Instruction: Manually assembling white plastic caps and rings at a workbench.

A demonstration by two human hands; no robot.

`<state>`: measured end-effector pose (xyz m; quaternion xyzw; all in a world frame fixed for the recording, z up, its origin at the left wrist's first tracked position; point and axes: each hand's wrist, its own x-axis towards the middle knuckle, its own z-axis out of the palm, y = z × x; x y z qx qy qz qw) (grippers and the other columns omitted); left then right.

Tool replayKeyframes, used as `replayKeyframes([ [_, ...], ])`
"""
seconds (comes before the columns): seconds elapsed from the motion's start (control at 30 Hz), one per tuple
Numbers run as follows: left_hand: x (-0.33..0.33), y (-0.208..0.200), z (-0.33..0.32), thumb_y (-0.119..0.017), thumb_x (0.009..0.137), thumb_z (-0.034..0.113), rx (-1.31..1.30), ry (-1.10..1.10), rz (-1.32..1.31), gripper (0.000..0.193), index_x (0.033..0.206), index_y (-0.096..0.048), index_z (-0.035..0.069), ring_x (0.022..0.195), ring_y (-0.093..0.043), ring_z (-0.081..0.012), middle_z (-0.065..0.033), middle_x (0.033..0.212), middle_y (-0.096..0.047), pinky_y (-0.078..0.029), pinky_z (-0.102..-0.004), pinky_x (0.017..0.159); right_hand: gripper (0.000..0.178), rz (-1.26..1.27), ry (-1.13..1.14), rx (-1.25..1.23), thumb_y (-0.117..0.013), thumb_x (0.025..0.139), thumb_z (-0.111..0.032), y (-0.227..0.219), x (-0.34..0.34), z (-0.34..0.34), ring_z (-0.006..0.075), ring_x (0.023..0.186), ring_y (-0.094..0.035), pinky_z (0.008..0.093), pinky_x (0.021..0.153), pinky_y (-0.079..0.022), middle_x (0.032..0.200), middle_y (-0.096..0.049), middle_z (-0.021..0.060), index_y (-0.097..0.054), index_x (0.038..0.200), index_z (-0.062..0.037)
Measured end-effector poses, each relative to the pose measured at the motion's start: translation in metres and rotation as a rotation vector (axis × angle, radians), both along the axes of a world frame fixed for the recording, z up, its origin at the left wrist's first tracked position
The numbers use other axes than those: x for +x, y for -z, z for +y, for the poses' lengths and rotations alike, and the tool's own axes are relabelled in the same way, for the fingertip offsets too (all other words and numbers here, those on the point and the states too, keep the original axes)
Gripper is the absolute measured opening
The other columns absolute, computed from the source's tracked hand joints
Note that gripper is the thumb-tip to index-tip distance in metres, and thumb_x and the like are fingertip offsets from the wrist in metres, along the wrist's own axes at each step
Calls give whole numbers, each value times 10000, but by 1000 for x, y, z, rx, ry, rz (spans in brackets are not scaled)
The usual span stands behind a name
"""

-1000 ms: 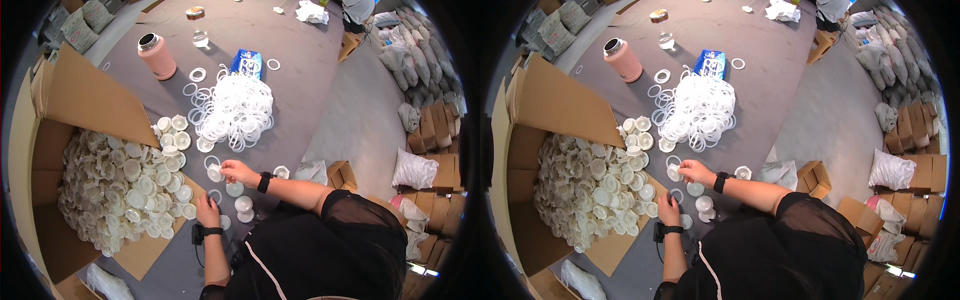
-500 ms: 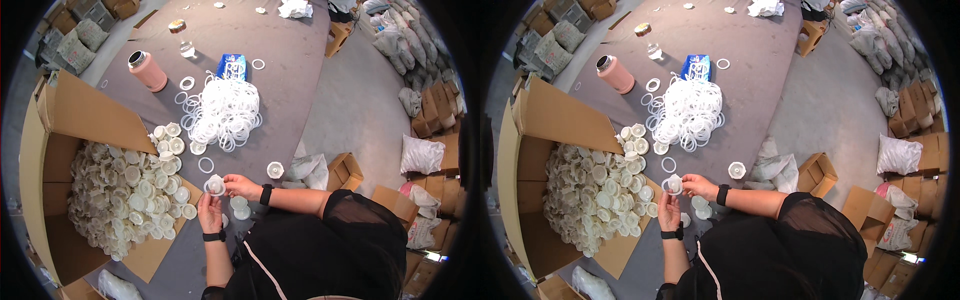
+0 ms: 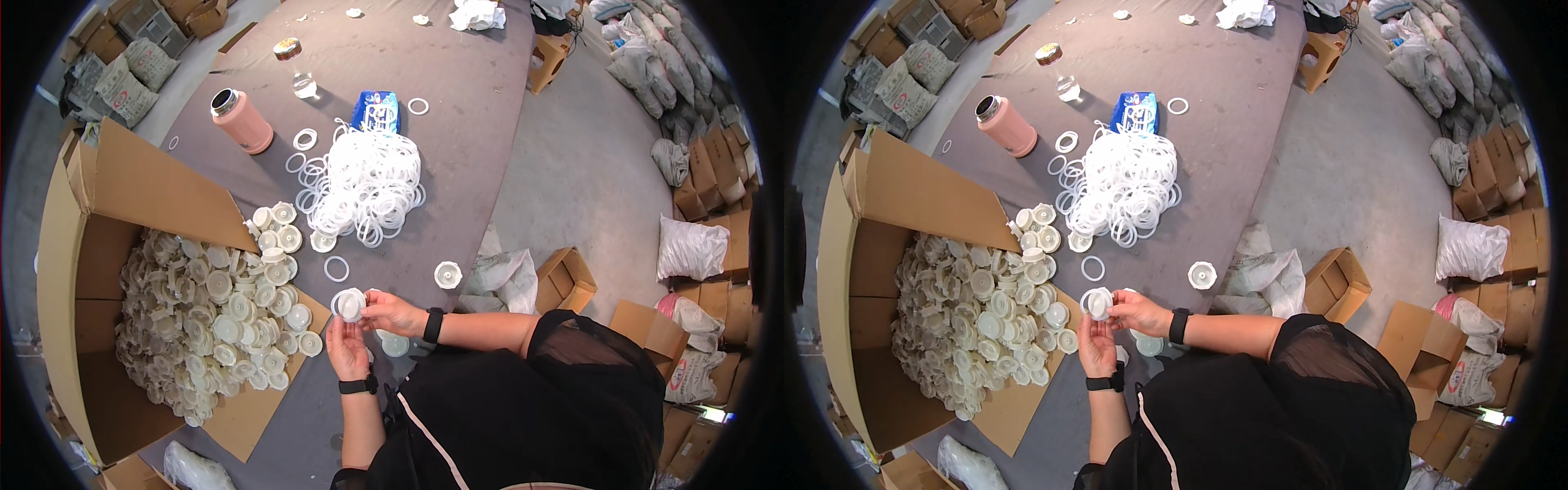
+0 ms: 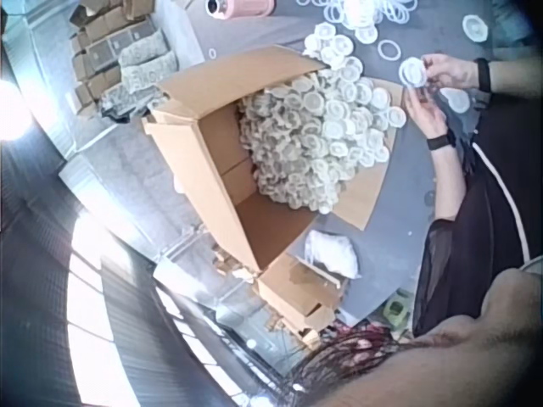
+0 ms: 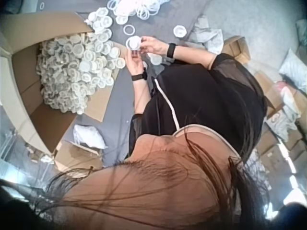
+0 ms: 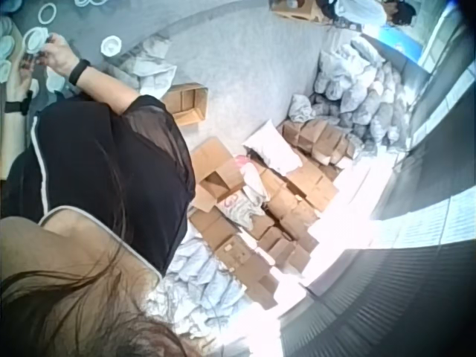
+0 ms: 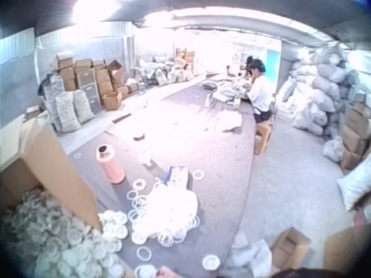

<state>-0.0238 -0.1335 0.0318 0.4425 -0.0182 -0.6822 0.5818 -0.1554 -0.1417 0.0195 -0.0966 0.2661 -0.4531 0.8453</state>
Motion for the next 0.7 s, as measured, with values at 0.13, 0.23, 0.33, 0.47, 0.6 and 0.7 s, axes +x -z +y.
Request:
replayKeyframes([
  [0.13, 4, 6, 1, -541, 809, 87, 48, -28, 73, 114, 890, -523, 9, 810, -569, -172, -92, 901, -580, -493, -284, 684, 164, 28, 65, -43, -531, 801, -102, 0, 4, 2, 116, 775, -511, 270, 701, -433, 876, -524, 27, -459, 946, -81],
  [0.23, 4, 5, 1, -518, 812, 93, 43, 27, 161, 118, 894, -518, 8, 838, -564, -179, -93, 920, -574, -486, -296, 698, 149, 21, 110, -63, -522, 809, -120, -2, 8, 5, 111, 714, -499, 261, 659, -427, 835, -519, 28, -462, 936, -70],
  [0.33, 3, 1, 0, -491, 822, 126, -84, 195, 290, 190, 965, -507, 2, 856, -559, -188, -91, 949, -577, -466, -294, 701, 121, -16, 145, -26, -495, 824, -150, -7, 8, 6, 92, 606, -479, 243, 573, -415, 758, -513, 17, -475, 906, -63],
  [0.47, 2, 2, -1, -499, 823, 146, -23, 94, 202, 174, 937, -504, 14, 830, -551, -167, -73, 922, -570, -460, -285, 700, 160, -7, 150, 4, -457, 843, -206, -21, 4, 3, 78, 458, -409, 207, 426, -343, 659, -497, 8, -501, 824, -53],
  [0.6, -6, -14, -1, -505, 825, 151, -66, 57, 21, 131, 893, -496, 39, 811, -537, -138, -43, 855, -545, -450, -261, 682, 196, 56, 149, 6, -462, 840, -216, -30, 3, 0, 62, 395, -364, 187, 364, -290, 576, -469, -7, -518, 745, -55],
  [0.7, -6, -15, -1, -511, 827, 158, -104, 69, -49, 123, 879, -494, 48, 806, -531, -127, -36, 828, -531, -445, -246, 672, 235, 159, 46, -114, -456, 851, -260, -26, 2, 0, 55, 403, -345, 193, 360, -252, 545, -433, -21, -500, 718, -72],
])
